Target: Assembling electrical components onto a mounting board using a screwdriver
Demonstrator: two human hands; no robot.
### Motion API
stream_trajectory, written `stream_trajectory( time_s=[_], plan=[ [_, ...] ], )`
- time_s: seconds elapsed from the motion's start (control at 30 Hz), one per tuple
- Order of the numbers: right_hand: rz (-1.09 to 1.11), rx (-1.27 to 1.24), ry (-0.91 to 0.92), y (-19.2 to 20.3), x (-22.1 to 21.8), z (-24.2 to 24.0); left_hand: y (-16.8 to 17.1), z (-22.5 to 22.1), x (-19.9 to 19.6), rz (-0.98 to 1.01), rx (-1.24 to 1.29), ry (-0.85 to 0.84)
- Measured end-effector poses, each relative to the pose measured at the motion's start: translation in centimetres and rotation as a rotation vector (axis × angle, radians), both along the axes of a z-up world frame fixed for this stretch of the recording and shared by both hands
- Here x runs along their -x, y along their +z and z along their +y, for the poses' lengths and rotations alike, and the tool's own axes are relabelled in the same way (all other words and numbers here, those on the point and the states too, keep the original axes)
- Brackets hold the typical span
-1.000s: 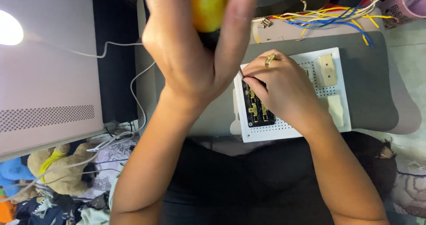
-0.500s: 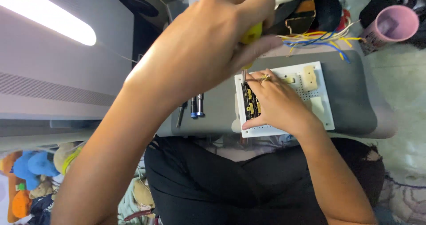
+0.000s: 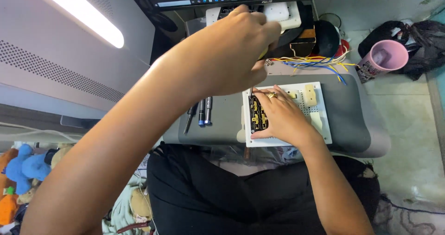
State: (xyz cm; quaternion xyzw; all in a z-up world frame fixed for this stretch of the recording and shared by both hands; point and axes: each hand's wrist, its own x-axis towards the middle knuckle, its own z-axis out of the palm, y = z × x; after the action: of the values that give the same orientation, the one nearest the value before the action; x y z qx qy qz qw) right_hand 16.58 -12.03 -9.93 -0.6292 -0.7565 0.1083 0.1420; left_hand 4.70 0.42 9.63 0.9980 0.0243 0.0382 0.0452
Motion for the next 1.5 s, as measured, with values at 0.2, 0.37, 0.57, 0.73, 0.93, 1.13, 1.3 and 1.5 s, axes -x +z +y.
stream_trajectory(
  time_s=[0.2, 0.37, 0.57, 0.73, 0.93, 1.13, 1.3, 1.5],
  plan=[
    [0.022, 0.117, -0.029, 0.9, 0.1, 0.1, 0.1, -0.3, -0.3, 0.101, 0.007, 0.259],
    [0.025, 0.079, 0.000, 1.1, 0.2, 0.1, -1.4, 0.2, -0.6, -0.047, -0.211, 0.316],
    [0.005, 0.040, -0.003, 0.8, 0.1, 0.0, 0.2, 0.3, 0.4, 0.075, -0.001, 0.134],
    [0.027, 0.020, -0.002, 0.6, 0.1, 0.0, -1.5, 0.9, 0.2, -0.110, -0.529, 0.077],
    [0.009, 0.079, -0.026, 0.3, 0.0, 0.1, -0.6, 0.4, 0.6, 0.031, -0.284, 0.059],
    [0.015, 0.090, -0.033, 0.5, 0.0, 0.0, 0.5, 0.2, 0.4, 0.086, -0.497, 0.042],
    [0.025, 0.033, 0.006, 0.9, 0.1, 0.1, -0.9, 0.9, 0.3, 0.012, -0.129, 0.025],
    [0.016, 0.013, -0.009, 0.2, 0.0, 0.1, -0.2, 0.8, 0.4, 0.003, -0.185, -0.009]
  ],
)
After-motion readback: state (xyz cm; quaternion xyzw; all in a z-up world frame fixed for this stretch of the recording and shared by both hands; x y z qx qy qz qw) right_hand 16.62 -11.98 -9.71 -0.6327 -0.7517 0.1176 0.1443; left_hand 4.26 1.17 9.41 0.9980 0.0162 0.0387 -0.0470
